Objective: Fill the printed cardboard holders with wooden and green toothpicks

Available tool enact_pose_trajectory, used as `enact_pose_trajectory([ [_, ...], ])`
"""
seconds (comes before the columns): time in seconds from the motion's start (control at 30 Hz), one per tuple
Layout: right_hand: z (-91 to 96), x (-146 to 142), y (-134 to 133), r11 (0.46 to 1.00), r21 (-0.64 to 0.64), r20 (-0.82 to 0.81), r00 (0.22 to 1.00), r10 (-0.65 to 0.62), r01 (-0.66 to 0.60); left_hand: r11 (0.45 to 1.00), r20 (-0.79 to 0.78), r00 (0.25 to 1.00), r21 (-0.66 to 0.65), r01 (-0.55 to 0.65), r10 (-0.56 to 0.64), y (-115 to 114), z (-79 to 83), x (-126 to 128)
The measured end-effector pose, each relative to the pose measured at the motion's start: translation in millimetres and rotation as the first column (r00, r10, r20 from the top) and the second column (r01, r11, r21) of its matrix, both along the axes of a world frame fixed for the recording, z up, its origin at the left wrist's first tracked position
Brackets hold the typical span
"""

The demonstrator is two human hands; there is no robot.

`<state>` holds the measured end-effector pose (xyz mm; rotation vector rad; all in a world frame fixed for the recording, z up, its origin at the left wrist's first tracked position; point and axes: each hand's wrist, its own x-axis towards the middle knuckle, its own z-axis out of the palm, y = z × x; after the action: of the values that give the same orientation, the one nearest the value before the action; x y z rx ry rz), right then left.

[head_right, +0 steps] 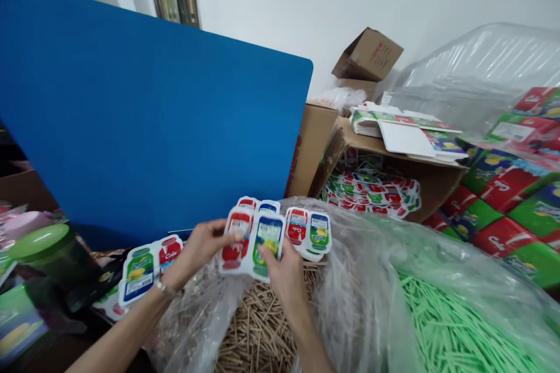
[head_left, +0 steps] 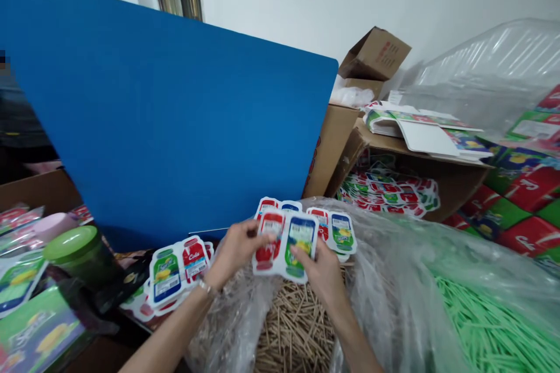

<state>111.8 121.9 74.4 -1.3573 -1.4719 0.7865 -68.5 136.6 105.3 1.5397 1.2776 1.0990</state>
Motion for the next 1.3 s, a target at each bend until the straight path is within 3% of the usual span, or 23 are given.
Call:
enact_pose_trajectory([
  [0.13, 21.6, -16.9, 51.9, 0.997, 0.037, 0.167, 0.983, -0.078, 0.072, 0.992, -0.094, 0.993, 0.115, -0.058, 0.069, 55.2, 6.1, -1.8],
  [0.3, 17.8, -20.1, 59.3, 0.986, 0.097, 0.409, 0.898, -0.161, 0.132, 0.947, -0.267, 0.934, 0.279, -0.161, 0.238, 75.6, -12.0, -0.1],
  [0.4, 17.2, 6.2, 55.4, 0.973, 0.154, 0.509, 0.83, -0.228, 0.173, 0.909, -0.308, 0.906, 0.386, -0.159, 0.29, 71.3, -17.3, -2.8],
  [0.5, 16.9, 48.1, 57.3, 0.945, 0.134, 0.594, 0.739, -0.318, 0.299, 0.863, -0.3, 0.905, 0.488, -0.127, 0.303, 56.2, -14.6, 1.0],
  [0.57, 12.7, 73.7, 60.5, 0.917, 0.076, 0.645, 0.683, -0.344, 0.391, 0.84, -0.292, 0.923, 0.539, -0.056, 0.249, 38.5, -11.8, 11.9],
  [0.67, -0.1, 95.5, 65.0, 0.89, -0.013, 0.683, 0.654, -0.325, 0.456, 0.81, -0.327, 0.944, 0.565, 0.153, 0.05, 5.5, -11.2, 40.0],
  [0.73, -8.9, 99.5, 66.7, 0.882, -0.032, 0.68, 0.657, -0.325, 0.469, 0.796, -0.373, 0.912, 0.494, 0.351, -0.17, -14.7, -14.0, 61.3],
  [0.8, -14.1, 99.7, 67.1, 0.872, -0.019, 0.661, 0.66, -0.356, 0.489, 0.798, -0.37, 0.864, 0.372, 0.474, -0.34, -29.6, -19.3, 79.5],
  [0.93, -10.6, 101.5, 60.7, 0.832, 0.059, 0.586, 0.656, -0.476, 0.551, 0.827, -0.244, 0.829, 0.143, 0.544, -0.503, -43.7, -37.9, 98.4],
  [1.03, -1.5, 105.5, 43.2, 0.793, 0.145, 0.486, 0.656, -0.577, 0.591, 0.892, 0.005, 0.892, -0.03, 0.452, -0.452, -45.8, -55.7, 101.6],
  [1.13, 3.4, 105.5, 9.0, 0.736, 0.224, 0.283, 0.681, -0.676, 0.638, 0.929, 0.25, 0.933, -0.199, 0.311, -0.259, -47.3, -67.9, 102.0],
  [1.17, 2.2, 103.4, -5.6, 0.705, 0.228, 0.109, 0.702, -0.704, 0.672, 0.928, 0.352, 0.917, -0.24, 0.284, -0.19, -48.6, -69.2, 101.8],
  [1.2, -1.0, 100.1, -21.1, 0.709, 0.177, -0.031, 0.724, -0.689, 0.682, 0.919, 0.471, 0.874, -0.279, 0.277, -0.121, -50.4, -69.0, 101.3],
  [1.3, -23.8, 82.5, -67.6, 0.764, 0.055, -0.207, 0.756, -0.621, 0.643, 0.892, 0.72, 0.693, -0.296, 0.342, -0.027, -59.5, -62.5, 97.6],
])
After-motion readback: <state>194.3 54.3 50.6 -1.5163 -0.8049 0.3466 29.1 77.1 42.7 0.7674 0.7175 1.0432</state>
